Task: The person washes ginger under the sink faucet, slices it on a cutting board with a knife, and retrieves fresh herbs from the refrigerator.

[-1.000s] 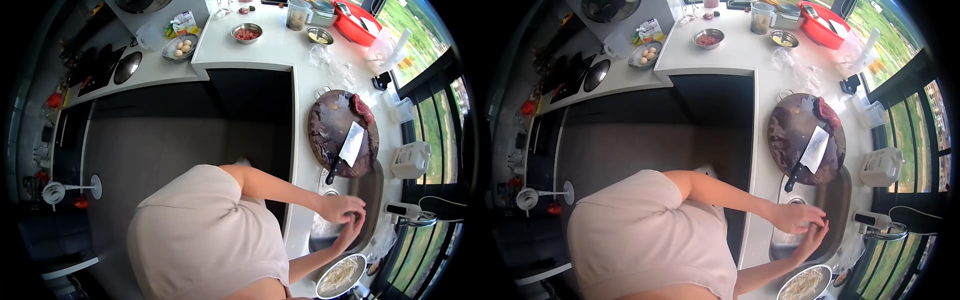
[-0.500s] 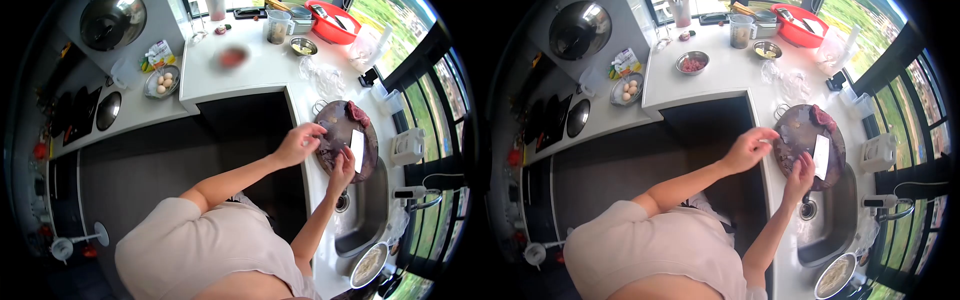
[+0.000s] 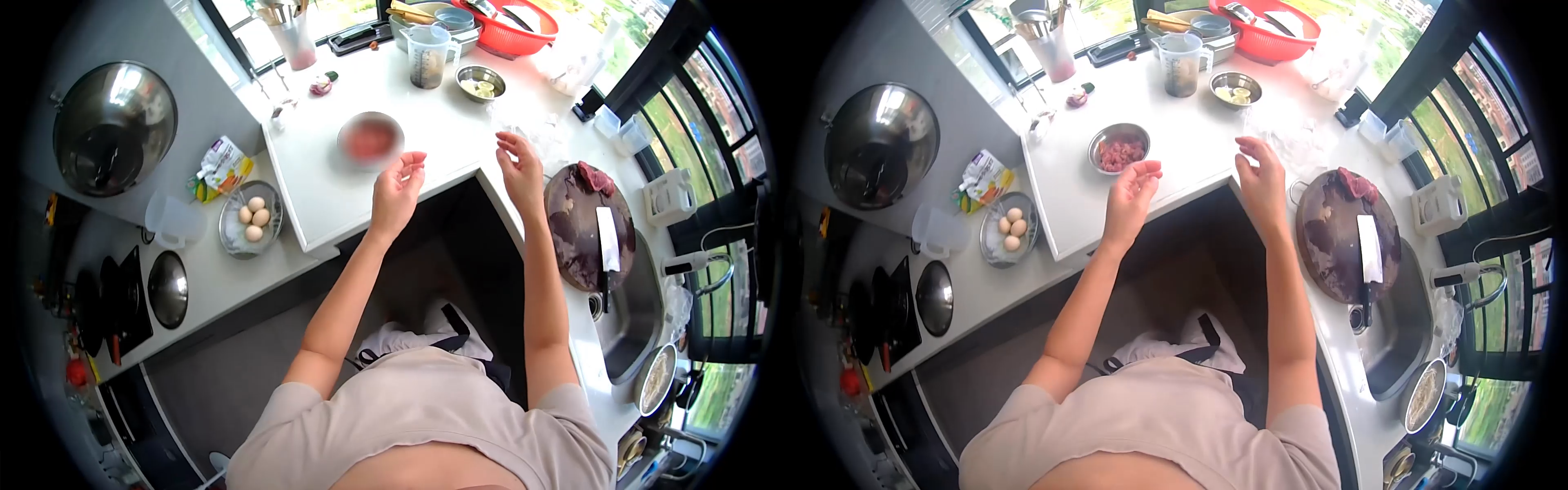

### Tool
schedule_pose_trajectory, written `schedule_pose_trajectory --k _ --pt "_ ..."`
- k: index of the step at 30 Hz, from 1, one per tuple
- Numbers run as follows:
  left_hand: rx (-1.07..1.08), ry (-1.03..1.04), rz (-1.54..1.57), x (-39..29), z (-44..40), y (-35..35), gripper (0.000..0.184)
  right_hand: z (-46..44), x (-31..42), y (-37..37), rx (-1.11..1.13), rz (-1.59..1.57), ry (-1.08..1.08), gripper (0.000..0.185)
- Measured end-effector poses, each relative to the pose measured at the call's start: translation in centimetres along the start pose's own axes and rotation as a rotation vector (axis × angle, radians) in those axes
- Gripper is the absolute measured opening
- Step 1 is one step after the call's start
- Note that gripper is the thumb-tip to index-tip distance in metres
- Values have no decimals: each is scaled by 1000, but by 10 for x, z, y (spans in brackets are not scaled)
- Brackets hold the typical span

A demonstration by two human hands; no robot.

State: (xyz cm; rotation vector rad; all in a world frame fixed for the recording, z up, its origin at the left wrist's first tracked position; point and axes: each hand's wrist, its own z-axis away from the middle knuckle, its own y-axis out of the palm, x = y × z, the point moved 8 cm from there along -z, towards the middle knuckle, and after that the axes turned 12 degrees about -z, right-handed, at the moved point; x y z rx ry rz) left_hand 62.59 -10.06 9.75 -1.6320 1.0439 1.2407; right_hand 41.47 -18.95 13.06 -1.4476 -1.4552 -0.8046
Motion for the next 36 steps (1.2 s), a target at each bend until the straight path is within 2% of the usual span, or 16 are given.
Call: schedule_pose_trajectory --k 4,6,7,10,11,14,19,22,25,29,32,35,36 --pt "-12 48 -69 11 -84 -3 24 -101 -28 -2 4 159 -90 22" --pt "-10 -16 4 18 -132 4 24 -164 -49 -5 10 279 -225 20" --pt "-27 -6 -18 15 -154 7 24 -195 -63 -6 3 226 -171 20" --pt "-50 28 -52 13 -233 16 23 -293 -91 -2 27 456 -291 20" --pt "-51 23 -55 12 -236 14 23 -299 -99 -3 33 436 -245 19" --pt "-91 15 -31 12 -285 11 23 -395 -135 5 96 592 -282 20" --pt "-204 -69 -77 21 -322 -8 22 -514 -199 22 64 753 -277 23" --pt "-220 -120 -80 33 -338 -14 23 -547 -226 29 150 837 -159 20" --pt "-228 -127 -60 43 -352 -17 22 -551 -232 29 187 839 -159 20" --pt "-208 -154 -22 52 -362 -14 21 -561 -242 32 267 831 -287 19" --pt "-225 -119 3 55 -368 -17 21 -559 -227 43 398 956 -277 17" --pt "-221 -110 -6 53 -371 -23 20 -570 -229 47 521 944 -315 17" --pt "-214 -121 -17 54 -370 -25 20 -571 -228 47 507 968 -299 17"
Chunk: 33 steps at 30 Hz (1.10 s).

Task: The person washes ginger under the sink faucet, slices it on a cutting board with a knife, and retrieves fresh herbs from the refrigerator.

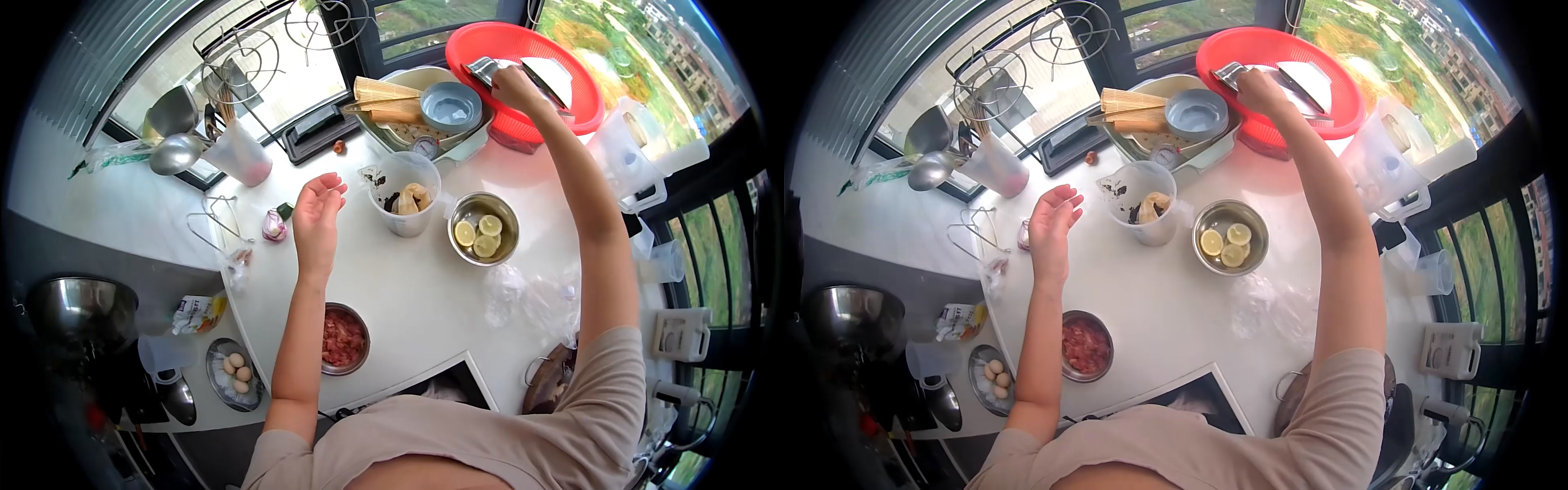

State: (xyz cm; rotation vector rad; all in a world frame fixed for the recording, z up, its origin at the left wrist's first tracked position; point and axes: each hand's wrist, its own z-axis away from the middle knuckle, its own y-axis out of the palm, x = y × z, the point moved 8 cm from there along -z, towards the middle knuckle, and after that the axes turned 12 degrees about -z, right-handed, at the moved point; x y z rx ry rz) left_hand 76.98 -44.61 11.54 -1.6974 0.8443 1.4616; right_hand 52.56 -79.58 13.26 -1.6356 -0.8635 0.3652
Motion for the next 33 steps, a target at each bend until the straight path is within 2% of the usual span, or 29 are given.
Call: schedule_pose_trajectory --k 2,4,6,8,10,12,14,16,20,22,24,26,28,29,32,33 --pt "2 2 -3 1 0 -5 21 -4 1 -2 -3 41 39 17" --pt "-12 5 -15 2 1 -15 21 -1 13 -25 -98 30 80 17" --pt "-35 1 -41 2 5 -27 22 -4 7 -30 72 -67 240 19" --pt "-66 -10 -38 5 8 -40 22 -15 -11 -24 90 -124 200 20" --pt "-97 -35 -49 9 17 -54 22 -27 -27 -22 16 -75 118 20" --pt "-129 -54 -71 11 26 -68 21 -35 -31 -21 -29 19 -34 20" --pt "-160 -75 -103 19 40 -86 22 -33 -37 -22 -24 46 -37 21" --pt "-190 -81 -150 25 57 -108 23 -34 -59 -20 -191 80 -123 23" --pt "-315 -168 -187 47 99 -156 23 -27 -86 1 -185 186 1 24" --pt "-352 -208 -205 59 123 -174 23 -15 -74 -1 -217 134 -1 22" --pt "-361 -250 -219 70 145 -186 23 -17 -99 9 -262 268 -43 23" --pt "-249 -390 -309 93 170 -188 26 -20 -121 17 -203 226 31 25" --pt "-149 -556 -381 118 199 -180 27 -15 -116 13 -252 255 36 25" --pt "-124 -643 -338 132 213 -176 30 -17 -118 16 -219 226 68 27" --pt "38 -855 -146 145 241 -151 35 -20 -127 10 -384 181 -23 30" --pt "16 -841 -127 140 244 -146 40 -25 -136 12 -285 164 78 32"
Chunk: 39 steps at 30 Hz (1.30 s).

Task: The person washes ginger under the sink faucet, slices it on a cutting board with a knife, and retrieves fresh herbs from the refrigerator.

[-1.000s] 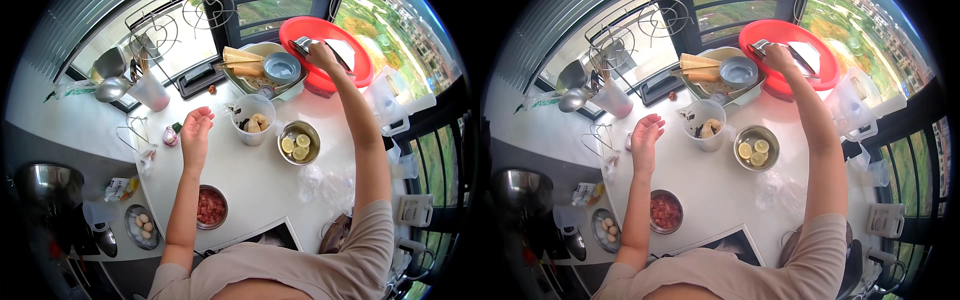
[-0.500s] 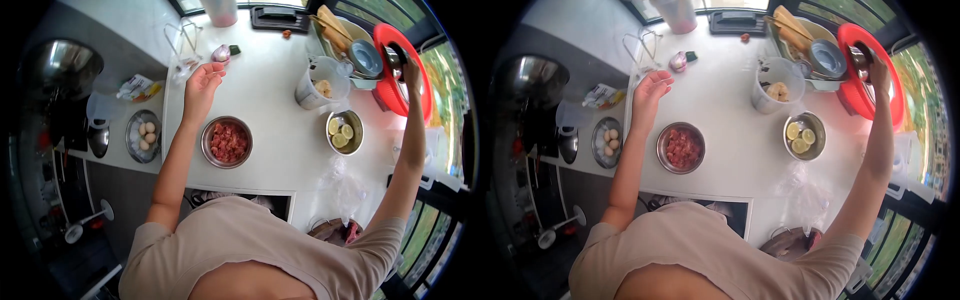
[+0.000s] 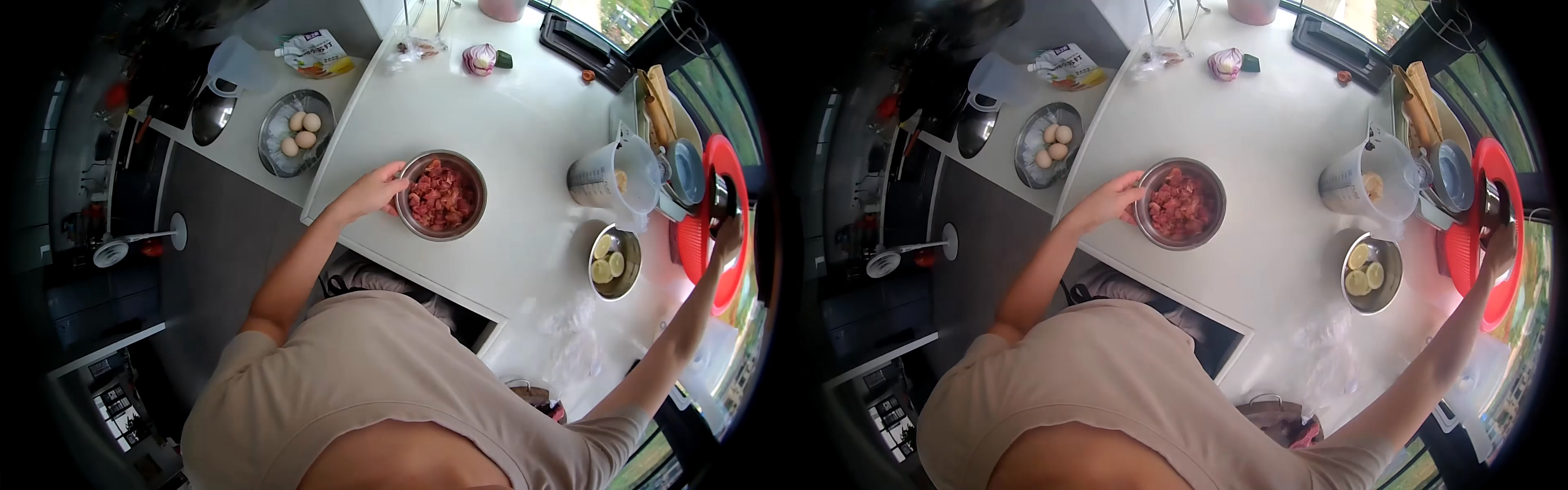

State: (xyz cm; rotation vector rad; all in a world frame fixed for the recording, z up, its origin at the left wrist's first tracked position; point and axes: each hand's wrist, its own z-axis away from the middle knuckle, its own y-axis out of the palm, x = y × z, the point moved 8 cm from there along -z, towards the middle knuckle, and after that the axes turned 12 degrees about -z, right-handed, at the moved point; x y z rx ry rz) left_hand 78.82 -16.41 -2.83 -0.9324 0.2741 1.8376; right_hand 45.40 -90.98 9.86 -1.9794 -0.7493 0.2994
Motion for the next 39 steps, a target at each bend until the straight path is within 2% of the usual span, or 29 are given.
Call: schedule_pose_trajectory --k 1,3,5,7,10,14,17,20,21,22,25,26,27,28,29,31,33,34,35,37,39 --pt "-23 0 9 1 3 0 40 -6 -10 -1 -71 47 -92 37" --pt "-59 -6 32 4 7 5 41 -27 -43 -18 -190 225 -34 30" --pt "-110 74 73 9 3 6 43 -22 -47 -35 -193 268 10 27" --pt "-176 112 41 12 -4 3 43 -10 -52 -63 -206 228 46 25" --pt "-234 170 165 9 -8 -1 43 19 -54 -101 -281 134 70 23" --pt "-388 176 239 18 -30 -23 45 82 -33 -163 -490 -105 94 23" --pt "-451 176 307 15 -42 -37 47 140 15 -193 -519 -527 175 26" --pt "-487 182 363 15 -53 -51 48 200 96 -161 -302 -1423 502 32" --pt "-489 185 382 18 -56 -56 48 222 137 -142 -163 -1598 603 34" --pt "-448 199 419 19 -59 -61 48 243 178 -129 -63 -1648 649 31" --pt "-336 271 512 19 -56 -76 49 310 311 -84 343 -1629 616 25" --pt "-429 283 427 25 -52 -90 42 340 330 -52 456 -1727 669 22" --pt "-519 295 338 33 -46 -108 36 364 375 -47 496 -1783 836 22" --pt "-607 307 245 43 -37 -129 31 383 408 -43 534 -1785 894 22" --pt "-691 322 152 52 -28 -148 27 400 435 -41 595 -1738 933 21" --pt "-961 502 -229 54 9 -195 20 428 479 -37 660 -1721 875 19" --pt "-951 482 -136 101 -6 -234 19 451 511 -39 660 -1664 946 19" --pt "-899 493 -69 106 -5 -246 19 461 524 -40 591 -1680 991 20" --pt "-837 504 -3 110 -3 -253 18 470 534 -37 510 -1694 1037 20" --pt "-745 567 52 116 -16 -257 18 482 543 -24 379 -1699 966 21" --pt "-597 548 33 89 -10 -243 19 492 553 -25 338 -1639 1042 20"
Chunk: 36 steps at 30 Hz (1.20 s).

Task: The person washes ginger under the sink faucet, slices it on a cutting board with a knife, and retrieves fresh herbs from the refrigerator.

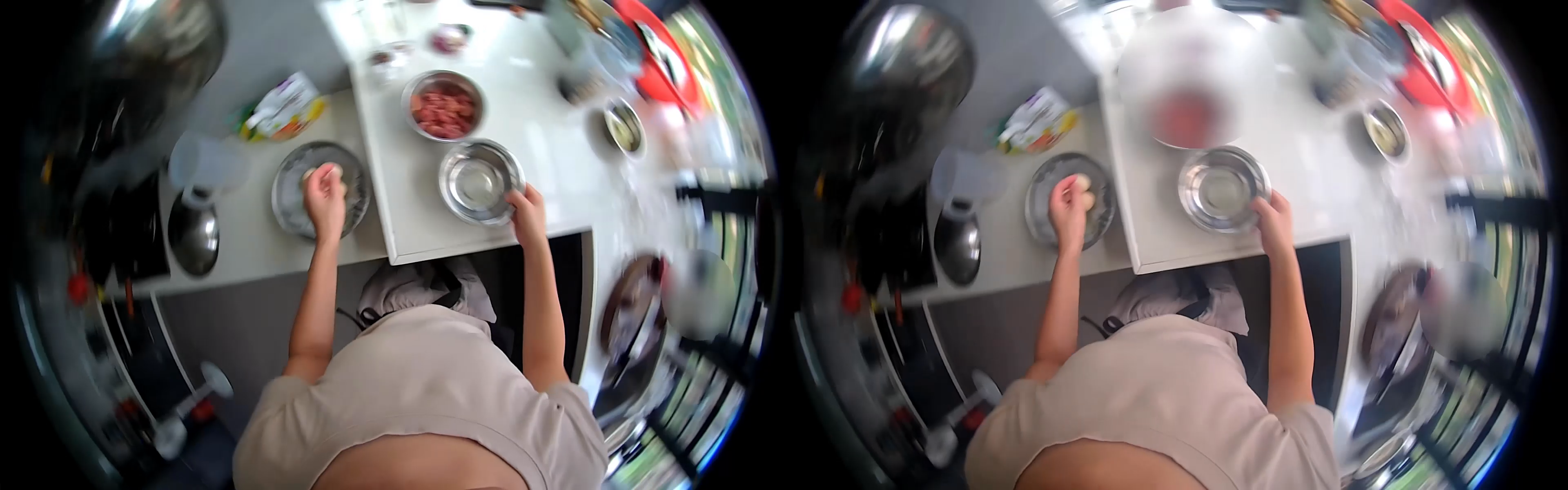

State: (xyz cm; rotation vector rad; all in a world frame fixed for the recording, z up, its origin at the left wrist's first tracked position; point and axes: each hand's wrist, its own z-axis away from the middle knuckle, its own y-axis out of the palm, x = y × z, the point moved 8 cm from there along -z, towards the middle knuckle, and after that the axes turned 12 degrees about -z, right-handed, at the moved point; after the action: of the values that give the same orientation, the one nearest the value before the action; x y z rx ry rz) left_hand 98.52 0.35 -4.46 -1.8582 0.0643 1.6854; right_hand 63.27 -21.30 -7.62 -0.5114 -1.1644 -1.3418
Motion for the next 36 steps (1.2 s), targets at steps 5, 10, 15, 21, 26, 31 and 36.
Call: schedule_pose_trajectory --k 5,10,15,21,26,31,36 --pt "296 188 -29 -69 21 57 22 20 22 -9 -177 351 -102 42" --pt "588 380 44 -140 103 116 21 101 80 -50 -381 301 -591 48" --pt "907 507 94 -199 258 183 21 242 105 -142 -518 193 -725 41" --pt "1436 525 265 -219 567 241 19 503 42 -332 -976 75 -839 38" --pt "2009 602 194 -193 866 209 24 764 -62 -436 -1520 -48 -806 34" --pt "2481 748 127 -150 1084 138 25 956 -161 -433 -1963 -298 -889 30" --pt "2787 753 98 -117 1251 71 21 1091 -226 -422 -2286 -440 -888 28"
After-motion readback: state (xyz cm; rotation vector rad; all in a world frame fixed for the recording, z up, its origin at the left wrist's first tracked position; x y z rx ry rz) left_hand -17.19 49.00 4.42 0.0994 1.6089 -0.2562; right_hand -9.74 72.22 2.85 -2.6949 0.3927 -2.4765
